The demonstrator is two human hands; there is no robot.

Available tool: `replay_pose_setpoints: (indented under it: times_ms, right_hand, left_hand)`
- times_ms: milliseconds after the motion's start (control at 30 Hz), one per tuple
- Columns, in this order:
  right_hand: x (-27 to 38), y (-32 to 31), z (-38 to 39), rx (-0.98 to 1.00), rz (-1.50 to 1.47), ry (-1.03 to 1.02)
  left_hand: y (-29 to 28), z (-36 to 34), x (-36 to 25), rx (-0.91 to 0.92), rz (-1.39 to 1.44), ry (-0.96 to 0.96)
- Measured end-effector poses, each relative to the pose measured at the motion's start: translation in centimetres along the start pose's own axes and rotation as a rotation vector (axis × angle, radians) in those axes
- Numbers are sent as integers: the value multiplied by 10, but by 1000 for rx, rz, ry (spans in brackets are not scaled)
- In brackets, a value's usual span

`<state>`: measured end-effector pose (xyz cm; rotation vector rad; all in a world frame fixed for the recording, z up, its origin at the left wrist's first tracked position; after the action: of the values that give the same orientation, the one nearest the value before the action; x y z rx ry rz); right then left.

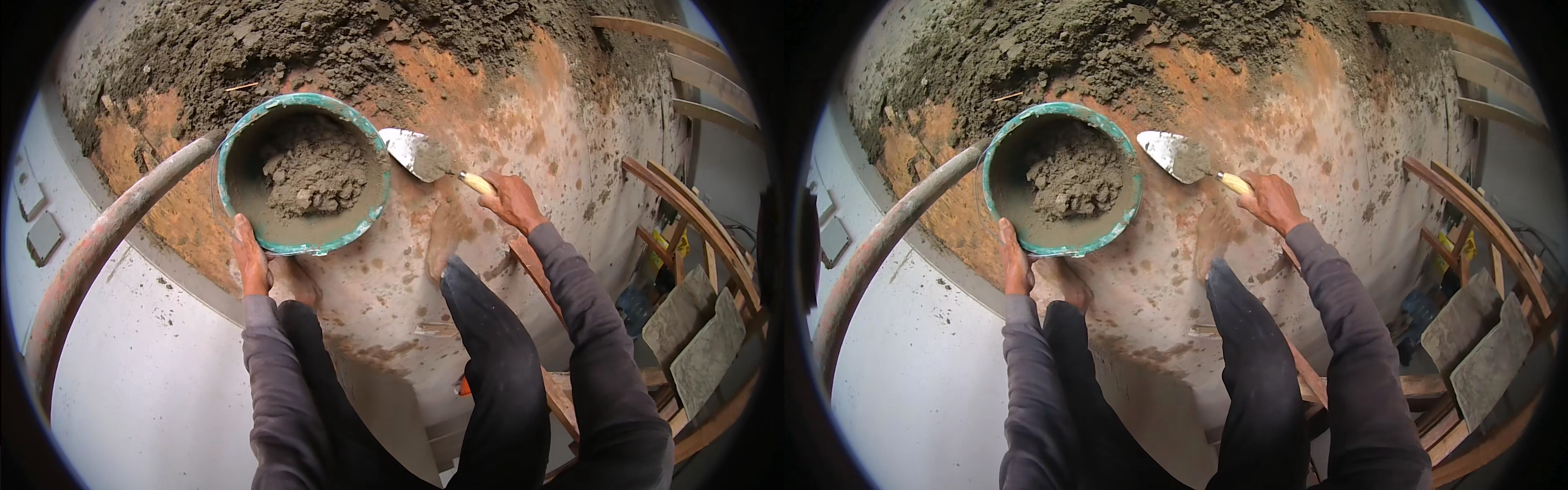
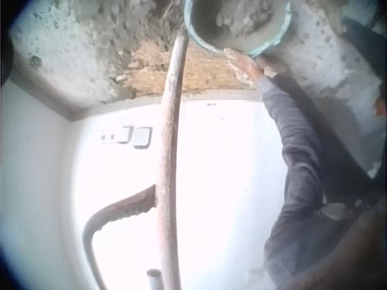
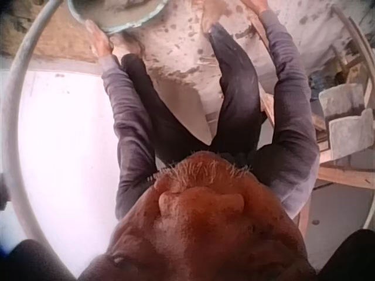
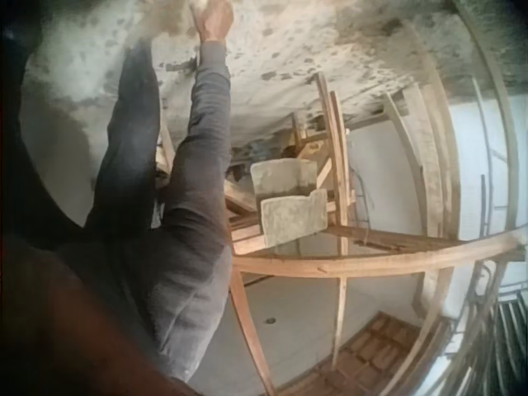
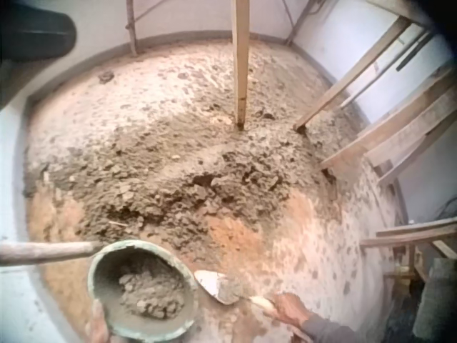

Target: The person applies mortar to a wall using a trowel, scooping the mixture from a bucket and spreading it onto the surface.

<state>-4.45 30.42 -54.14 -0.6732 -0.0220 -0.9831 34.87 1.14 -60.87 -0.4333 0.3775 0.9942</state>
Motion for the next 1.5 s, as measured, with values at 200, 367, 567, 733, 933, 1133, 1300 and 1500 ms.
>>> replay_pose_setpoints:
  times_ms: [200,367,567,733,933,1133,1300,1500]
  right_hand:
    - [7,8,-60,-40,75,-101]
    - [39,-33,-135,-149,-54,-129]
    - [79,-69,-172,-392,32,-132]
    - [86,-53,-157,-432,-80,-128]
    - [73,-47,-133,-466,-153,-150]
    - [79,-68,-82,-411,-249,-154]
    - [119,-96,-18,-540,-95,-355]
    - [168,-72,38,-627,427,-407]
  left_hand:
    - [2,3,-3,4,11,-26]
    - [-1,3,-5,21,-11,-37]
    - [-2,4,-4,-26,-40,-22]
    - [-4,2,-2,-64,-31,11]
    - [0,2,-4,-41,-38,8]
    - [5,3,-7,-15,21,15]
    - [-4,6,-8,-49,29,5]
    - [7,3,-7,10,62,1]
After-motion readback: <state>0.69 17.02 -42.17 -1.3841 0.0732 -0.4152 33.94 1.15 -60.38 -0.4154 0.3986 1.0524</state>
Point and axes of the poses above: each hand's wrist, its own z-axis away from the middle knuckle, its own y-axis out of the palm, x = y × z, the point moved 8 cm from there along -z, towards the middle knuckle, and after that the axes turned 8 degrees about x, right-handed, at the moved point
